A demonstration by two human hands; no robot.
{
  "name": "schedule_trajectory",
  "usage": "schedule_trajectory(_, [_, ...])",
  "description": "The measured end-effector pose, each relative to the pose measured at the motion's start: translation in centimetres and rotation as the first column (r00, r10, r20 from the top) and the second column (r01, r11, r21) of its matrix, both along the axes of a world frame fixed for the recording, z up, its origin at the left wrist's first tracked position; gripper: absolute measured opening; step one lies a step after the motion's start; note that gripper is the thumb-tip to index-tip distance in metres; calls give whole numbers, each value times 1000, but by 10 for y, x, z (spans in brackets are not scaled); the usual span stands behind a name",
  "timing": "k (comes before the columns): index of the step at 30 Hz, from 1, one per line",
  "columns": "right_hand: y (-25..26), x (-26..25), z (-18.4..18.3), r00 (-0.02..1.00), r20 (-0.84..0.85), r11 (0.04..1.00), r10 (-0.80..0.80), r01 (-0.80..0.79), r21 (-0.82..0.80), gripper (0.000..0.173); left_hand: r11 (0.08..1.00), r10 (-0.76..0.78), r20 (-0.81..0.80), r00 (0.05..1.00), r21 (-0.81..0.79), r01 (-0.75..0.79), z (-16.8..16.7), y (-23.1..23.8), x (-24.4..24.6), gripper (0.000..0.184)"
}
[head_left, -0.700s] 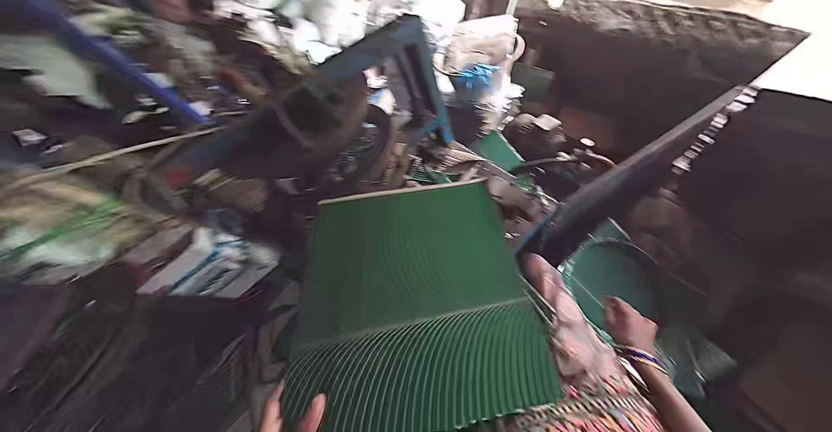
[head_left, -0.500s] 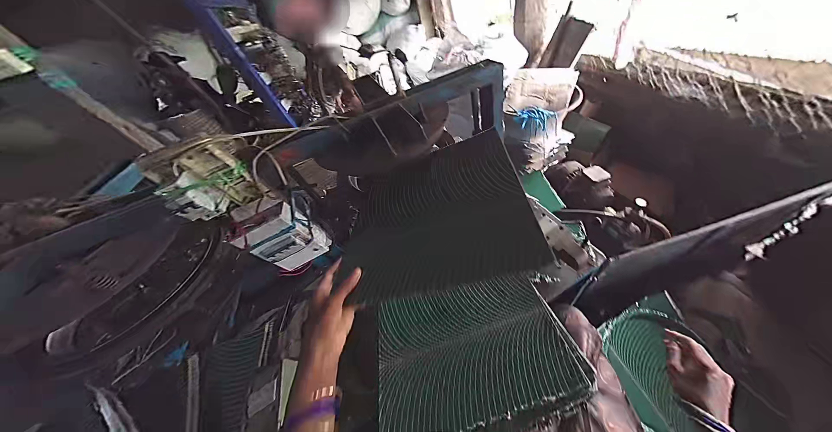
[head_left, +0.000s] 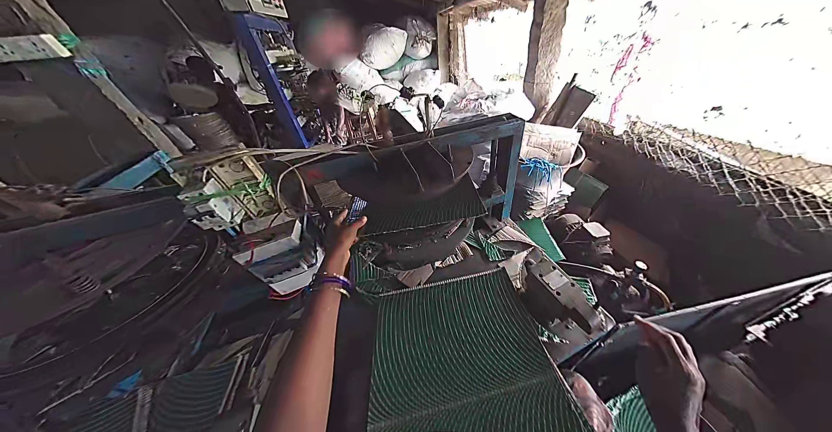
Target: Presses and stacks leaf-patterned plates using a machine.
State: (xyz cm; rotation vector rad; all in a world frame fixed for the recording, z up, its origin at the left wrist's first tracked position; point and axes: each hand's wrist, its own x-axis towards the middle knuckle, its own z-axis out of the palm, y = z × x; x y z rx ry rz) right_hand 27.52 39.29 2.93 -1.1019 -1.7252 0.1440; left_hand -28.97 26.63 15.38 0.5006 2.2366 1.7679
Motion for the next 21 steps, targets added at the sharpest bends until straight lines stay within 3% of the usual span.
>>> schedule_trajectory(3, [33, -23, 18, 1000, 3, 999, 4, -4, 45, 35, 1000, -13, -15, 1000, 11, 13, -2, -11, 1, 68])
schedule_trajectory(6, [57, -52, 43, 999, 40, 997, 28, -25, -79, 29, 1000, -1, -21, 1000, -1, 1, -1, -14, 2, 67])
schedule_trajectory(10, [96, -87, 48, 979, 206, 988, -7, 39, -151, 29, 991, 73, 145, 987, 102, -88, 1, -35, 37, 71])
schedule_trajectory(12, [112, -103, 47, 947, 320, 989, 10, 38, -144, 34, 987, 65, 211, 975, 130, -94, -23, -58, 73, 70])
schedule_trajectory(14, [125, -119, 40, 910, 412, 987, 56, 13, -163, 34, 999, -20, 50, 999, 27, 19, -74, -75, 117, 58])
schedule_trajectory(16, [133, -131, 35, 901, 432, 987, 41, 31, -158, 31, 974, -204, -240, 949, -147, 172, -127, -90, 151, 48])
schedule_trajectory(19, [136, -130, 32, 881, 471, 977, 44, 60, -203, 30, 880, -375, -610, 698, -471, 61, -180, -95, 183, 50])
schedule_trajectory(21, [135, -131, 30, 879, 474, 972, 48, 69, -226, 30, 811, -451, -630, 633, -584, -3, -180, -95, 189, 52])
